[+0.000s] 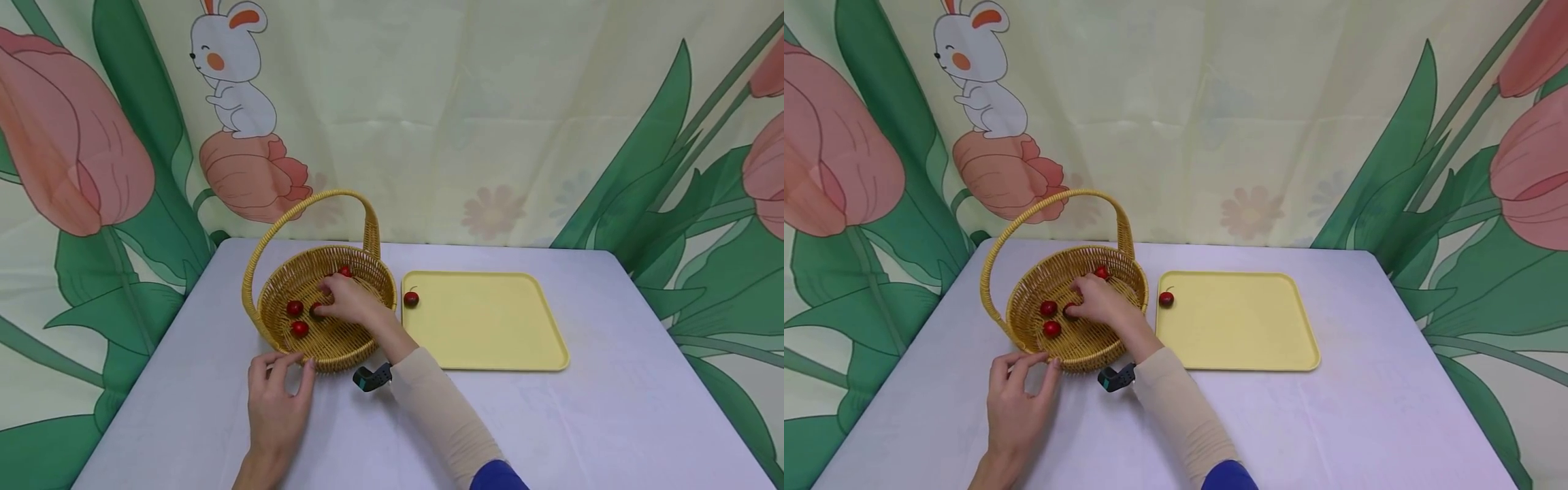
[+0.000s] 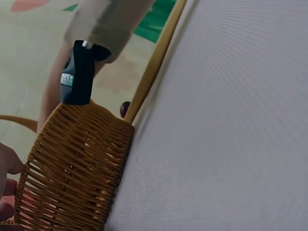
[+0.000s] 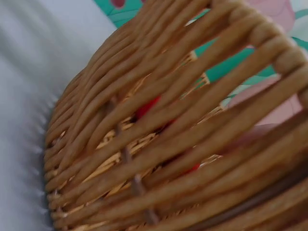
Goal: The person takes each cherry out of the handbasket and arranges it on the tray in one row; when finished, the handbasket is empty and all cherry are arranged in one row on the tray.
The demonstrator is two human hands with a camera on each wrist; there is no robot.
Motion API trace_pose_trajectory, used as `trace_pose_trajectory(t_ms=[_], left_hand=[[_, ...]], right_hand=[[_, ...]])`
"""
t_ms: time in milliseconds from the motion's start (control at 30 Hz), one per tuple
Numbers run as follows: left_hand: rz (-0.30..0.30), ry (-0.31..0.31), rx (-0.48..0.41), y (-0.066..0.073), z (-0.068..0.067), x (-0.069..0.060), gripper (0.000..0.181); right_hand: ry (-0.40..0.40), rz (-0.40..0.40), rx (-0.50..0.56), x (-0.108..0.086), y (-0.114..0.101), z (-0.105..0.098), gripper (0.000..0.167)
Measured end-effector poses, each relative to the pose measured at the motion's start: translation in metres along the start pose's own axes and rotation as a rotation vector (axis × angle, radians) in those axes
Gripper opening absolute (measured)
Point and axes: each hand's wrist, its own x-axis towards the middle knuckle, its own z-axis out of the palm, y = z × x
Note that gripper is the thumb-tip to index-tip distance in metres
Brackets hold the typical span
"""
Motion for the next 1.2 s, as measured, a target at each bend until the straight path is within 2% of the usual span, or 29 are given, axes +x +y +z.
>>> trace_pose_trajectory(t_ms=[200,367,600,800,1200], left_hand=[[-0.01,-0.015,0.029,0.0009,-0.0011,-0.0006,0.021],[-0.018,-0.027,0.034,0.0004,-0.0011,-0.0002,0.021],[-0.011,-0.021,0.027,0.0002,-0.0011,0.0,0.021],[-0.016,-0.023,0.032,-0.0001,-0.0006,-0.0004,0.022],[-0.008,-0.026,0.036,-0.0006,-0.0016,0.0001,0.022]], right_hand=[[-0.091,-0.037,-0.118,-0.0023,-0.0016,0.0014,0.042],[-0.155,-0.062,-0.152,-0.0048,-0.0038,0.0008,0.036],[-0.156,-0.088,-0.161,-0.0049,-0.0031,0.0018,0.03],[-0.14,-0.062,-0.141,-0.0053,-0.0015,0.003,0.033],[-0.181,-0.045,-0.075,-0.0069,-0.0009,0.0065,0.035]])
